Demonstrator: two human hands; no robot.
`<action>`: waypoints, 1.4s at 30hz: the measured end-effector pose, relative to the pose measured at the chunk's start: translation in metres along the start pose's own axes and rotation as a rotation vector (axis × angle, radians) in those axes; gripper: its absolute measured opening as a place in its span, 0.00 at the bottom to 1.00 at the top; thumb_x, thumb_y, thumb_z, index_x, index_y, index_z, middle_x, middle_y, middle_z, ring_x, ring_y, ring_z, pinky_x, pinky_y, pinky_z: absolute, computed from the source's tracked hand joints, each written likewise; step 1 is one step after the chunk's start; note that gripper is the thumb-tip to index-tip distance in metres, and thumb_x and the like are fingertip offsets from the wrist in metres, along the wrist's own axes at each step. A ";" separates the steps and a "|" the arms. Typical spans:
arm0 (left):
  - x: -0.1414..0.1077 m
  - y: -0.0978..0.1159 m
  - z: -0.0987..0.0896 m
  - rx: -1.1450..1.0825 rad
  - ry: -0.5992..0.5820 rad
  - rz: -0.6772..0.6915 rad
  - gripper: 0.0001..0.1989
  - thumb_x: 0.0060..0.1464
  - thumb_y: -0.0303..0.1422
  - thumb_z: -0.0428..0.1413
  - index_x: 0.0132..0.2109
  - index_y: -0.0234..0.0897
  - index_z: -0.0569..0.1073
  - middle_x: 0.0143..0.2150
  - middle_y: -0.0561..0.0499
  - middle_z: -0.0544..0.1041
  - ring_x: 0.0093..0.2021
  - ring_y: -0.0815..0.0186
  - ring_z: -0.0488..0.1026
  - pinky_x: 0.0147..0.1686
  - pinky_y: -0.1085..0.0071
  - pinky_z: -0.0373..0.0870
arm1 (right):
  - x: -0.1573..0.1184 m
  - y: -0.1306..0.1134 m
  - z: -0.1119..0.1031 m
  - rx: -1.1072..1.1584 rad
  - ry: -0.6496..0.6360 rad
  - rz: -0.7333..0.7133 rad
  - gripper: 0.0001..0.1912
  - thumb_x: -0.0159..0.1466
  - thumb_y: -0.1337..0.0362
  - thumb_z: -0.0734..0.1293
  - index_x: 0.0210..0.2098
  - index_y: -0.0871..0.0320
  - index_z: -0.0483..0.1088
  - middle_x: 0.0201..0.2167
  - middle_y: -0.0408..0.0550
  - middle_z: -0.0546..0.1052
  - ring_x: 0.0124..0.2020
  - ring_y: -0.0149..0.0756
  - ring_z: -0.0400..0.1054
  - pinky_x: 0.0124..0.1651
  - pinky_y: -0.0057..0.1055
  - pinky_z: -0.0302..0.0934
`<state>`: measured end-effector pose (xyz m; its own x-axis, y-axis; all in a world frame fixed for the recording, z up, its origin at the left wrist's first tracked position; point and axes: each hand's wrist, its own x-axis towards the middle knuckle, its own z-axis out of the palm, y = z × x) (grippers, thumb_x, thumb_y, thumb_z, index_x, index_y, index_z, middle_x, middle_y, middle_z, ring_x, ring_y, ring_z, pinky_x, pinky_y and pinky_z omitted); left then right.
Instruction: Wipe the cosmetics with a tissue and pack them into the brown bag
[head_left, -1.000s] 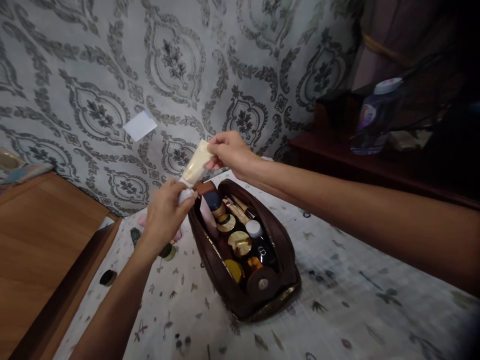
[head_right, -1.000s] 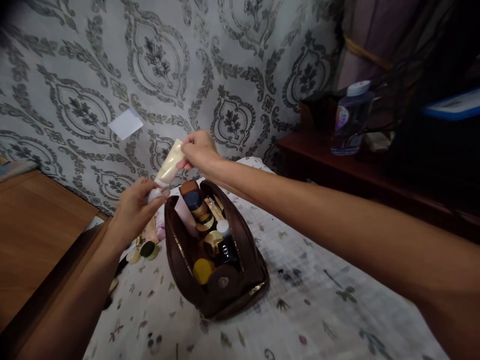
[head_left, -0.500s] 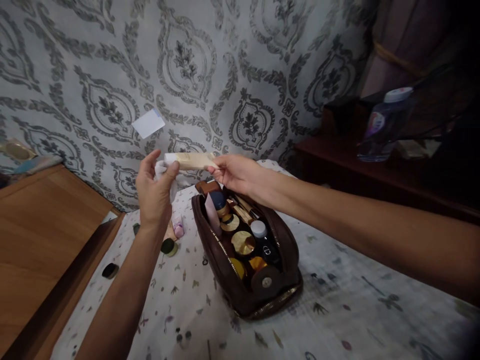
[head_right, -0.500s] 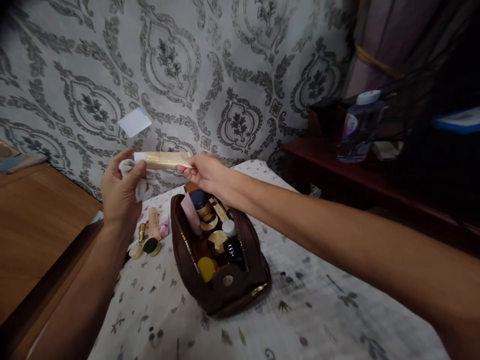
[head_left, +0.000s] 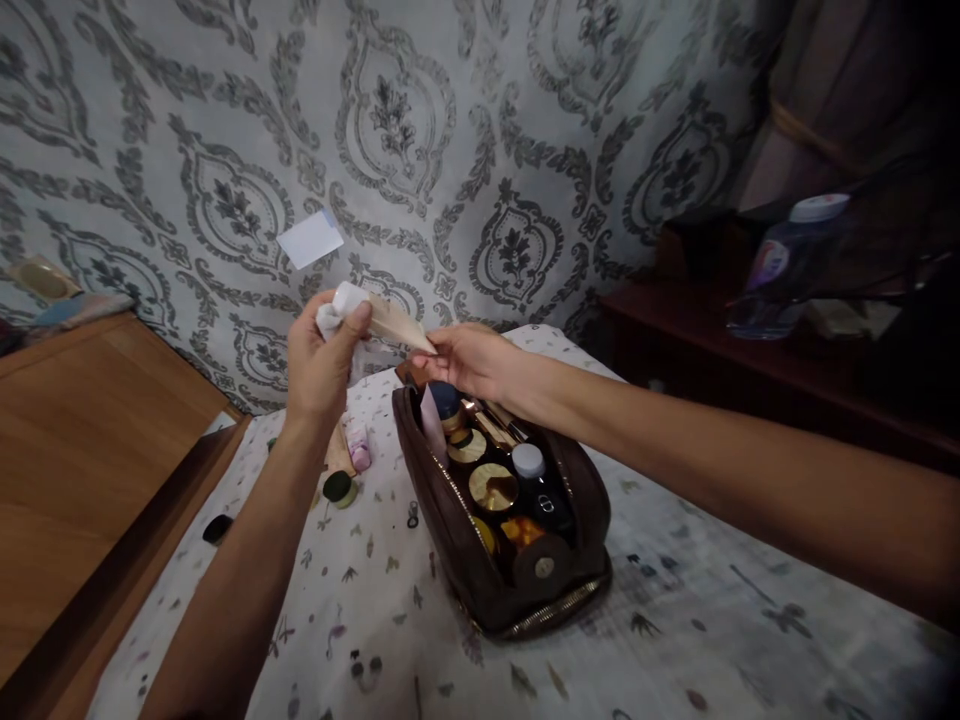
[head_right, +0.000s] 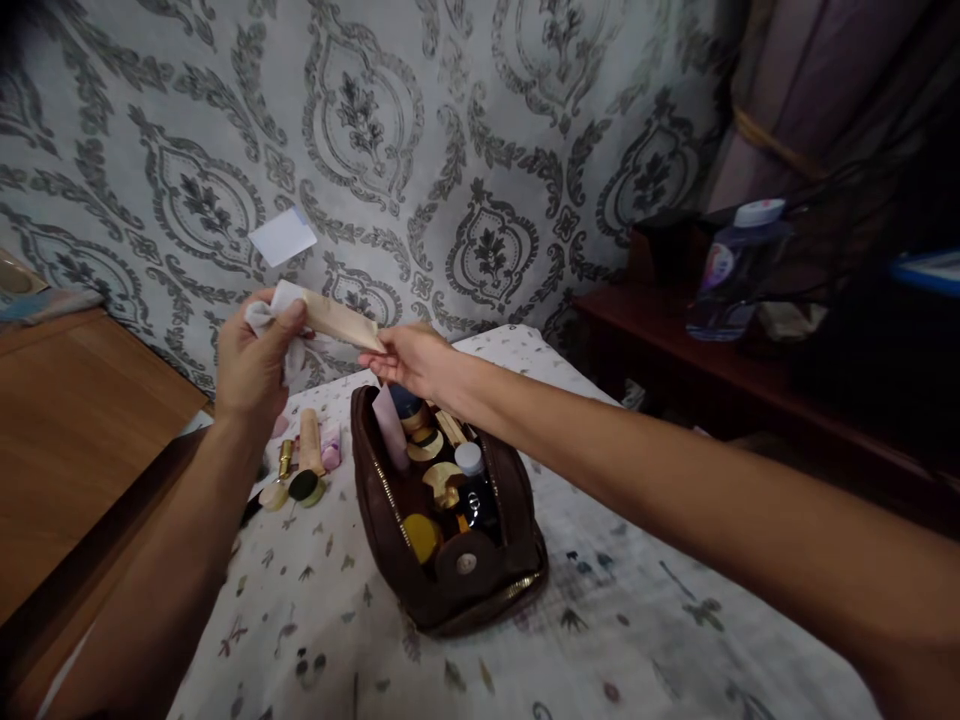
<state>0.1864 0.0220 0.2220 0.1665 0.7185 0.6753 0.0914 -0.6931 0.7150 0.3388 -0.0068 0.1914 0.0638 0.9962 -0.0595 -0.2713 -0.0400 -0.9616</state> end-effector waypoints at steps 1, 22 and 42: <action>0.003 0.002 -0.003 0.043 0.002 0.022 0.17 0.47 0.45 0.64 0.38 0.39 0.72 0.27 0.55 0.70 0.28 0.69 0.69 0.29 0.74 0.67 | 0.003 0.003 -0.001 -0.027 0.037 0.025 0.10 0.66 0.75 0.56 0.31 0.60 0.64 0.22 0.43 0.70 0.24 0.27 0.67 0.32 0.21 0.66; 0.022 -0.015 -0.001 0.603 -0.582 -0.043 0.15 0.51 0.45 0.57 0.34 0.36 0.72 0.26 0.54 0.70 0.28 0.66 0.65 0.28 0.72 0.59 | -0.002 0.011 -0.014 -1.634 -0.379 -0.353 0.19 0.70 0.60 0.56 0.54 0.59 0.71 0.48 0.58 0.79 0.45 0.47 0.74 0.42 0.35 0.63; 0.010 -0.034 0.004 0.883 -0.884 -0.057 0.10 0.41 0.34 0.61 0.35 0.39 0.75 0.29 0.55 0.74 0.32 0.65 0.70 0.31 0.72 0.60 | 0.009 0.019 -0.030 -1.501 -0.399 -0.439 0.19 0.67 0.60 0.59 0.53 0.58 0.71 0.41 0.53 0.80 0.39 0.43 0.74 0.39 0.31 0.61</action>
<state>0.1891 0.0520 0.2036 0.7114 0.7010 0.0503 0.6896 -0.7100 0.1429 0.3632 -0.0005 0.1646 -0.4271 0.8966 0.1168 0.8520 0.4423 -0.2799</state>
